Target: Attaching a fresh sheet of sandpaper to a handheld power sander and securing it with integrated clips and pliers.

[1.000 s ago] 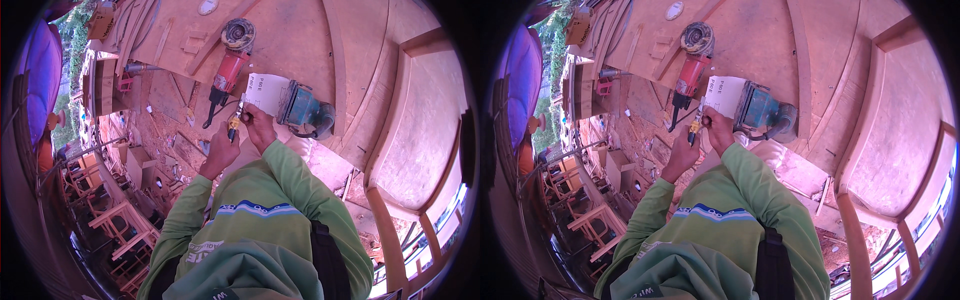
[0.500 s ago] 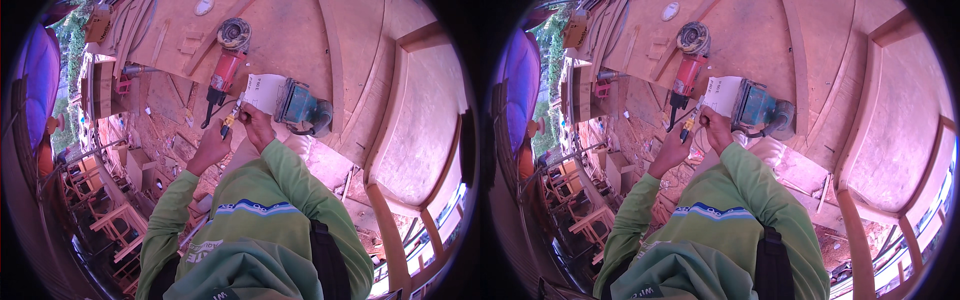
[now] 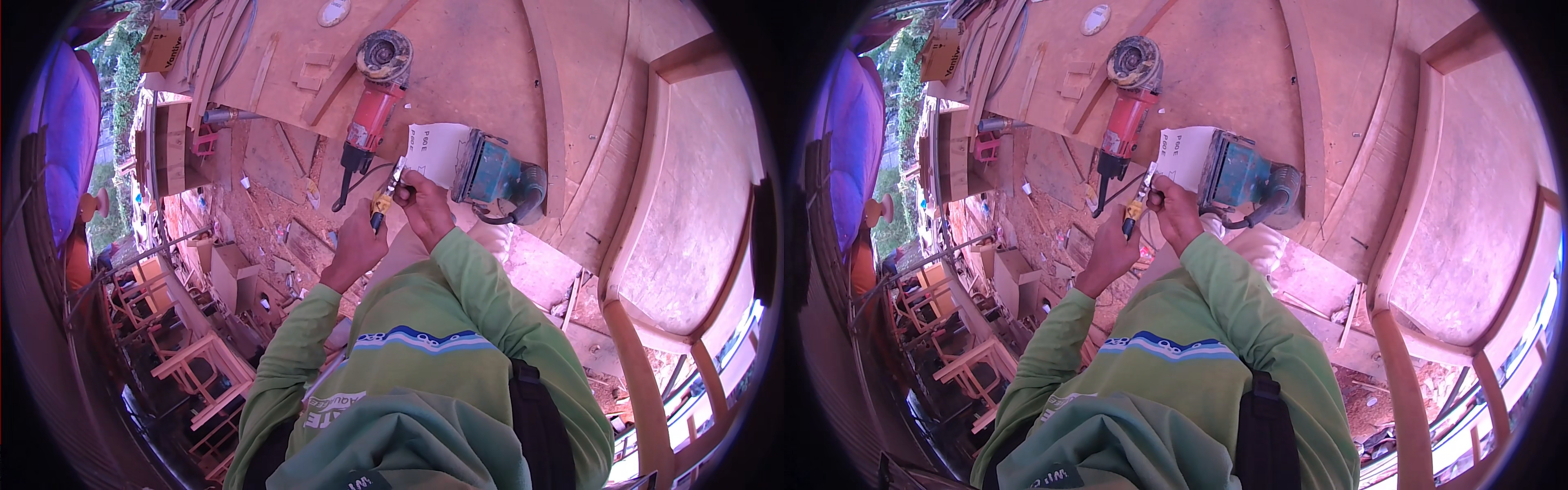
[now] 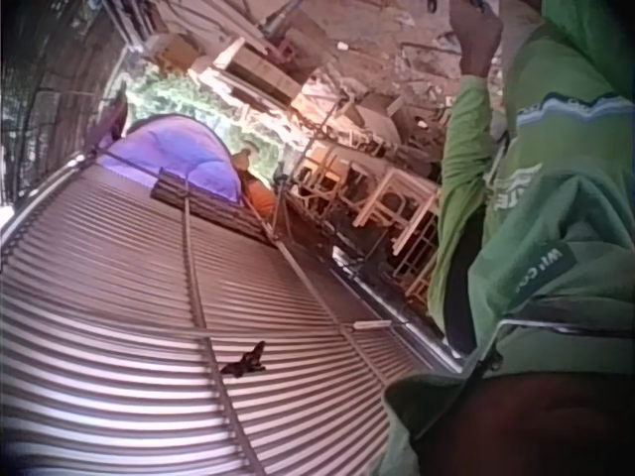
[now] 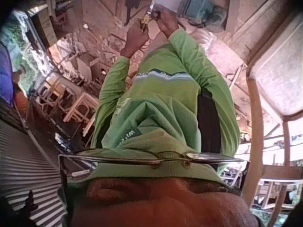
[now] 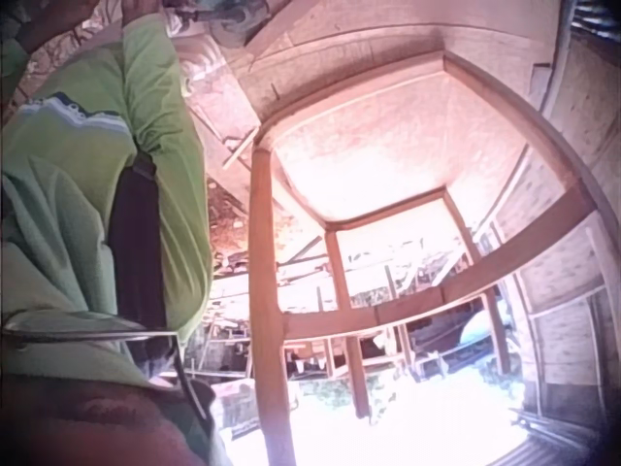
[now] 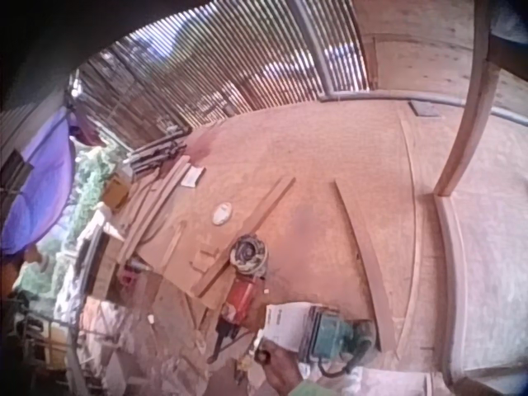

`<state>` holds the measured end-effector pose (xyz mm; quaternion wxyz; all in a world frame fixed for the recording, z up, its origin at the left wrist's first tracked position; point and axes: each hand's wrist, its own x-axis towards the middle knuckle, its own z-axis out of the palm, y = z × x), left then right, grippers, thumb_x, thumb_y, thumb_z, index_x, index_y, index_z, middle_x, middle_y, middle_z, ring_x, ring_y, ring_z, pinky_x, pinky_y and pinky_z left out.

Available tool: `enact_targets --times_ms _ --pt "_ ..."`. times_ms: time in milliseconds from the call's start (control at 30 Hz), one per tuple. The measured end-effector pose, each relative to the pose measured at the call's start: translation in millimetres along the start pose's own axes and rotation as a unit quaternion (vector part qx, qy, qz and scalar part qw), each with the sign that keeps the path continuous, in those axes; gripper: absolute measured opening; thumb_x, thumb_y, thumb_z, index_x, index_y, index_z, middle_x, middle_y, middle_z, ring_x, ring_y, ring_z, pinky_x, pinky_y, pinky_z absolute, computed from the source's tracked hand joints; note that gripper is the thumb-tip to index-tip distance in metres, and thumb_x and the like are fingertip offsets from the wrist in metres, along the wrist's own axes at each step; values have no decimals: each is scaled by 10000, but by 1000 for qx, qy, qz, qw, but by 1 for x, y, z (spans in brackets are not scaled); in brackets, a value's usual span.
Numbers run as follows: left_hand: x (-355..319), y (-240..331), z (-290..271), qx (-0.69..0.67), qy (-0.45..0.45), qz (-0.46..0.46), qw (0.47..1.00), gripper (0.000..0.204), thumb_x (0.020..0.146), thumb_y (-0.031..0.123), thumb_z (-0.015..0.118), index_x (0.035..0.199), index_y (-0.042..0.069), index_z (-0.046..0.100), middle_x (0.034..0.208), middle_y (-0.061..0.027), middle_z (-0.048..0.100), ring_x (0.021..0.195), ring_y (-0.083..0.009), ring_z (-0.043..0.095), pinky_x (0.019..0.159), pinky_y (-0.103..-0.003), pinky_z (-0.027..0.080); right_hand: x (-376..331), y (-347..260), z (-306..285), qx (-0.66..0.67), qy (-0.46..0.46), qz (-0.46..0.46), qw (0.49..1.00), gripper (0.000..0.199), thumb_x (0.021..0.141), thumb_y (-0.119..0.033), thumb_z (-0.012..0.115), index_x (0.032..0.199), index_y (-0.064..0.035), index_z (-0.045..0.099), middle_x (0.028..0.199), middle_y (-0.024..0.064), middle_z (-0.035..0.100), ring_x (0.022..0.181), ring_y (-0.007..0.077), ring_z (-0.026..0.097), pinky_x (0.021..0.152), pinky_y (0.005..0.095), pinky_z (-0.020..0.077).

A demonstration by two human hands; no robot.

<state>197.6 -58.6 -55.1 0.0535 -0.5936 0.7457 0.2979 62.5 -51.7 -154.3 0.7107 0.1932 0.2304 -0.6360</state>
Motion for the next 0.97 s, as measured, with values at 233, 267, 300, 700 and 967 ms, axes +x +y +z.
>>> enact_targets --times_ms 233,267,300,700,967 --pt "2 -17 -1 0 -1 44 999 250 966 96 653 1129 -33 515 845 -275 616 821 -515 645 698 -558 470 -2 -7 -3 31 -6 48 998 40 932 -38 632 958 -44 604 769 45 574 618 150 511 588 305 401" --pt "2 -18 0 16 20 66 997 246 966 96 656 1122 -33 515 841 -269 611 815 -510 644 694 -551 468 -2 -7 -2 37 -5 52 998 43 923 -37 635 947 -44 600 765 45 568 613 153 506 585 308 394" --pt "2 -19 1 31 41 88 995 243 967 96 659 1114 -34 516 838 -263 607 809 -505 644 690 -545 467 -2 -7 -1 38 -6 52 998 43 923 -37 635 947 -44 600 765 45 568 613 153 506 585 308 394" --pt "-5 -18 1 -84 -50 -14 995 270 1033 176 632 1205 -26 583 834 -132 651 727 -210 643 667 -394 491 -8 -4 2 -27 45 29 998 143 926 -27 643 1067 -31 622 831 41 622 609 126 503 573 287 408" --pt "-13 -9 7 -302 -99 -96 943 492 1007 247 684 1395 -1 510 1039 -143 743 895 -320 753 862 -417 593 -3 9 -6 -8 29 -30 999 226 949 -66 683 1161 -20 620 905 41 674 724 139 580 696 322 495"
